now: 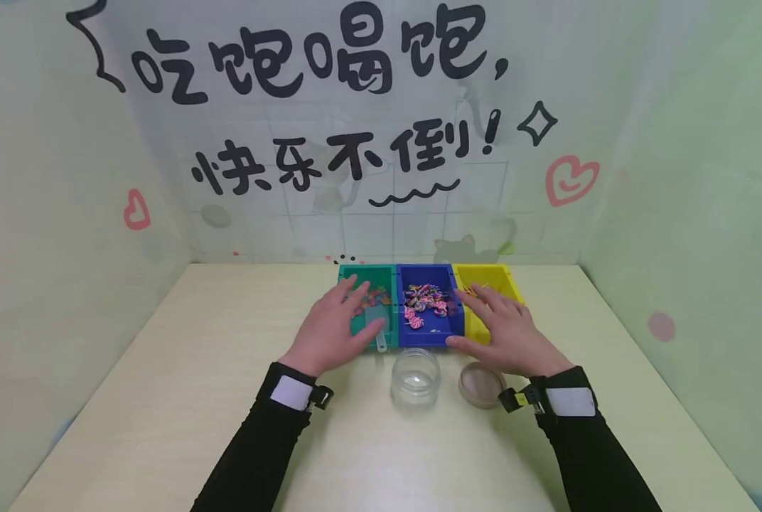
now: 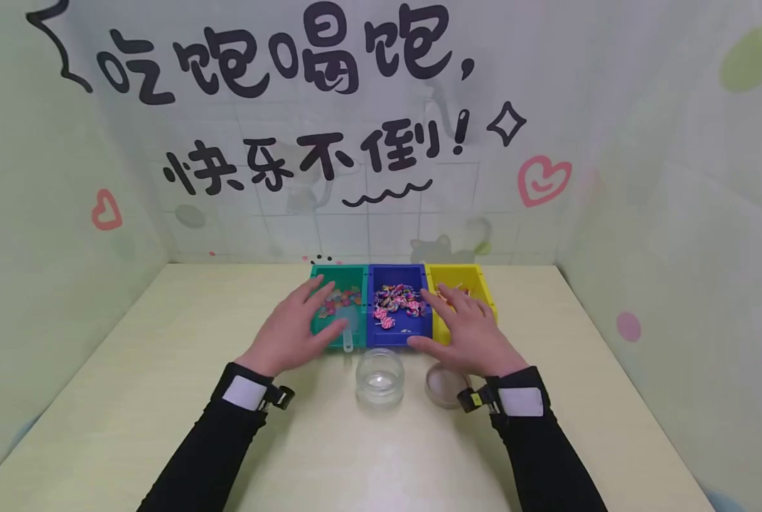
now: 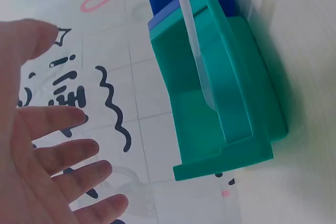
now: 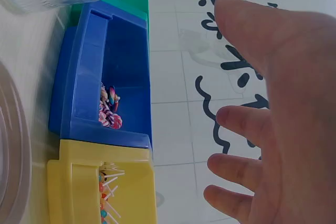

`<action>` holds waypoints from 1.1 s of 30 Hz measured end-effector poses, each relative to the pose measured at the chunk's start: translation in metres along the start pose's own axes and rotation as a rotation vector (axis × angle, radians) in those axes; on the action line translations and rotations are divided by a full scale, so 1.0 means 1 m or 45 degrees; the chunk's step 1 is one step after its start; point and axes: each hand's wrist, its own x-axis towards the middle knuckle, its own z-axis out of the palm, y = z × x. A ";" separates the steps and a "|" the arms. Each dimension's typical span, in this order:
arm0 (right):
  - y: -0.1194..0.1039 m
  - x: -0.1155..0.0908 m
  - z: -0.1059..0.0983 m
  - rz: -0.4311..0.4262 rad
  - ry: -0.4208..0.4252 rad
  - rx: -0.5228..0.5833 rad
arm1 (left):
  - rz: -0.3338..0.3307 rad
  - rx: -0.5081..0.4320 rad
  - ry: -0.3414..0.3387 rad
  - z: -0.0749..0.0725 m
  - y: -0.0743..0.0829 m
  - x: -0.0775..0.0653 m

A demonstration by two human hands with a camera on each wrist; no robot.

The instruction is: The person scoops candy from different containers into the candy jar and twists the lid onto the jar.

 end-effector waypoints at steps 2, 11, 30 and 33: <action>-0.001 0.000 -0.001 0.008 0.015 0.022 | -0.045 -0.037 0.021 -0.002 -0.004 0.000; -0.011 0.009 -0.003 0.030 0.073 0.145 | -0.217 -0.187 0.073 -0.005 -0.027 -0.001; -0.066 0.062 0.016 0.023 -0.204 0.258 | -0.483 -0.387 0.083 0.030 -0.058 0.002; -0.074 0.069 0.023 0.006 -0.257 0.221 | -0.500 -0.458 0.088 0.034 -0.061 0.002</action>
